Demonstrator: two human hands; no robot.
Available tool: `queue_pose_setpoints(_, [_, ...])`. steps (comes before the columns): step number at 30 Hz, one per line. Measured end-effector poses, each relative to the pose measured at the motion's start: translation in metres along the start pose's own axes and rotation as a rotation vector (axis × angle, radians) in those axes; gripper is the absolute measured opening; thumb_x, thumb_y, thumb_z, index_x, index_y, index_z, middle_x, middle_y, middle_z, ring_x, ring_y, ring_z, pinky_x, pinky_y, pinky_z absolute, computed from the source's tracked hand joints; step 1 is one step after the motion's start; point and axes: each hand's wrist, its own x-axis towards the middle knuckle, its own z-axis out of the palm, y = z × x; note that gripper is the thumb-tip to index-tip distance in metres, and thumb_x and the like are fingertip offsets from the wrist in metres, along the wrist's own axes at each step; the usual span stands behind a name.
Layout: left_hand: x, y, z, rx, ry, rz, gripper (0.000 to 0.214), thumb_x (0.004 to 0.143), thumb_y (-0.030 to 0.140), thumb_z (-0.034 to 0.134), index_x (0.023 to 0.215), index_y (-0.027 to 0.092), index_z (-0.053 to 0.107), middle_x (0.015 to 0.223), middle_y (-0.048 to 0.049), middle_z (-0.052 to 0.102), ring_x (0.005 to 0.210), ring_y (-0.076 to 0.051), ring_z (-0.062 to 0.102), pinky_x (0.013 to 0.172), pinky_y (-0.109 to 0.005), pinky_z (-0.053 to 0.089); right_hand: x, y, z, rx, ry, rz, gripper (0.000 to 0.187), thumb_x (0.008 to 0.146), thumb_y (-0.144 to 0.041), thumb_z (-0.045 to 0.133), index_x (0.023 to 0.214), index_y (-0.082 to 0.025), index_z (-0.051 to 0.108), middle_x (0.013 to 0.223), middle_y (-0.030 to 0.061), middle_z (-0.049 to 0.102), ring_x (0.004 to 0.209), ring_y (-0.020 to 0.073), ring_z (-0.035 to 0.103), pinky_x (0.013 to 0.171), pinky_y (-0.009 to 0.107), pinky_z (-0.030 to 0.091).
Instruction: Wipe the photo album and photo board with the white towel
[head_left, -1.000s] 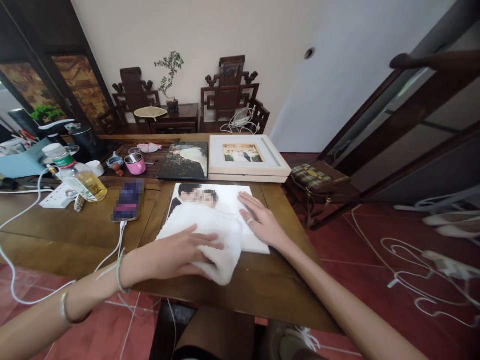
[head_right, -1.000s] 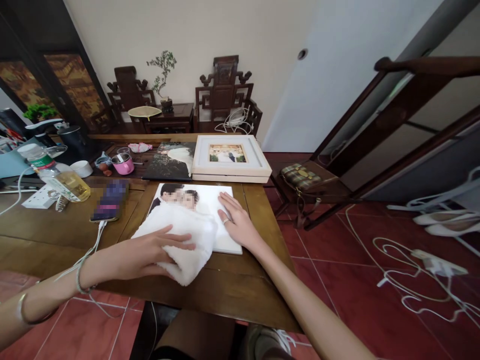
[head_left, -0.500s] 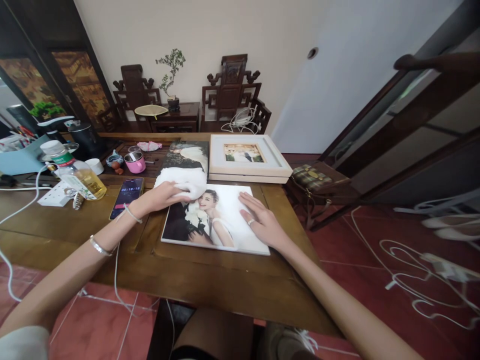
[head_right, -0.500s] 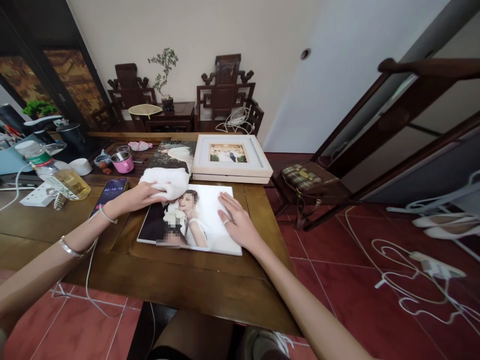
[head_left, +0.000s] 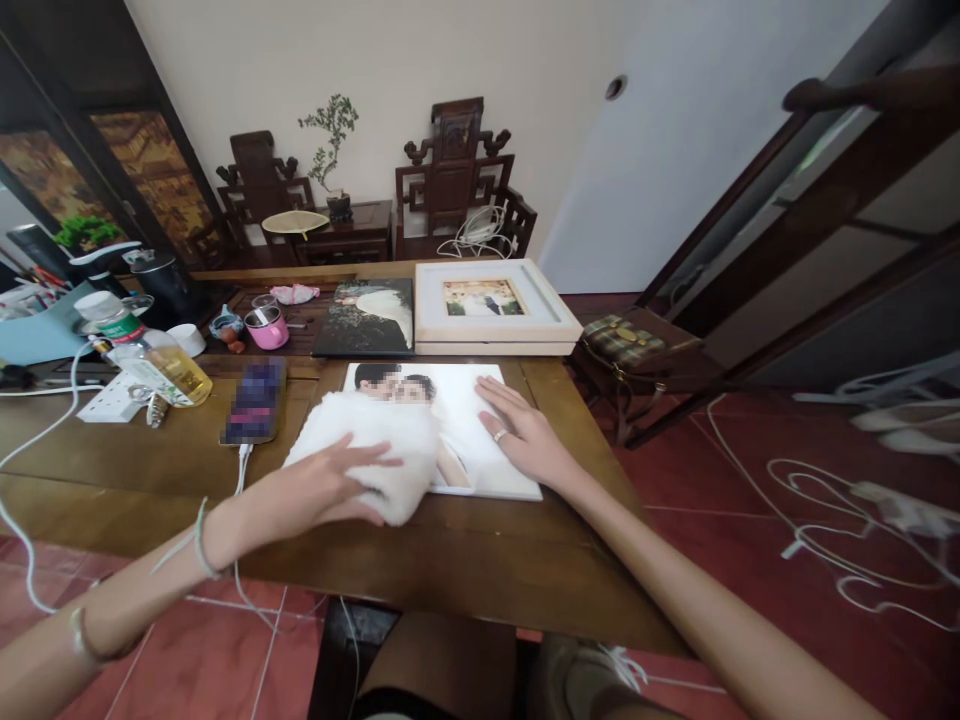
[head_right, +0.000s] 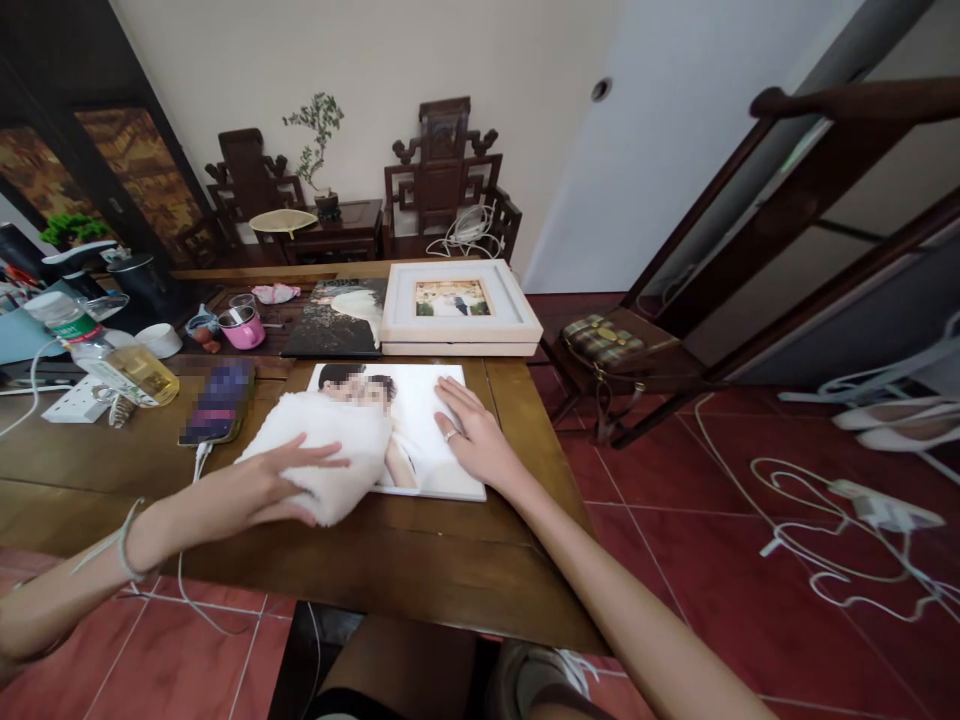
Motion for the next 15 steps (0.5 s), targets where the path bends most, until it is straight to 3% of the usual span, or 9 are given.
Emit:
queue_pose_setpoints(4, [0.022,-0.048,-0.008,-0.015,0.019,-0.122,0.028,0.096,0.038,0.046,0.111,0.028,0.068,0.148,-0.0005,0.038,0.136,-0.025,0.036,0.11,-0.038,0.033,0.0,0.0,-0.001,0.007,-0.003,-0.008,0.042,0.089,-0.032,0.048,0.13,-0.023,0.056,0.141,0.0073,0.05,0.135,0.0249,0.041,0.113,0.052,0.031])
queue_pose_setpoints(6, [0.036,-0.074,-0.013,-0.024,0.077,-0.14,0.032,0.096,0.041,0.046,0.11,0.024,0.068,0.143,-0.0036,0.045,0.131,-0.027,0.043,0.105,-0.036,0.037,0.0,0.0,-0.001,0.008,-0.007,-0.009,0.042,0.089,-0.032,0.048,0.13,-0.024,0.056,0.141,0.0068,0.051,0.134,0.025,0.041,0.113,0.053,0.031])
queue_pose_setpoints(10, [0.061,-0.114,-0.019,-0.059,0.168,-0.114,0.038,0.098,0.04,0.043,0.094,0.014,0.071,0.105,-0.008,0.069,0.096,-0.021,0.064,0.094,-0.031,0.043,0.0,0.001,-0.002,0.007,-0.016,0.002,0.043,0.089,-0.034,0.049,0.13,-0.023,0.056,0.14,0.0082,0.051,0.135,0.0254,0.041,0.113,0.052,0.031])
queue_pose_setpoints(12, [0.066,-0.121,-0.019,-0.08,0.182,-0.125,0.042,0.098,0.04,0.042,0.088,0.012,0.072,0.088,-0.007,0.071,0.085,-0.018,0.065,0.09,-0.029,0.045,0.0,0.002,-0.001,0.011,-0.017,0.006,0.043,0.089,-0.035,0.049,0.13,-0.023,0.056,0.14,0.0085,0.051,0.135,0.0257,0.041,0.114,0.052,0.031])
queue_pose_setpoints(15, [0.063,-0.109,-0.015,-0.088,0.186,-0.088,0.039,0.098,0.04,0.043,0.093,0.015,0.072,0.107,-0.0075,0.069,0.109,-0.022,0.059,0.1,-0.032,0.039,0.0,0.002,-0.001,0.015,-0.01,0.003,0.043,0.089,-0.035,0.049,0.13,-0.023,0.056,0.14,0.0086,0.051,0.135,0.0261,0.041,0.114,0.053,0.03])
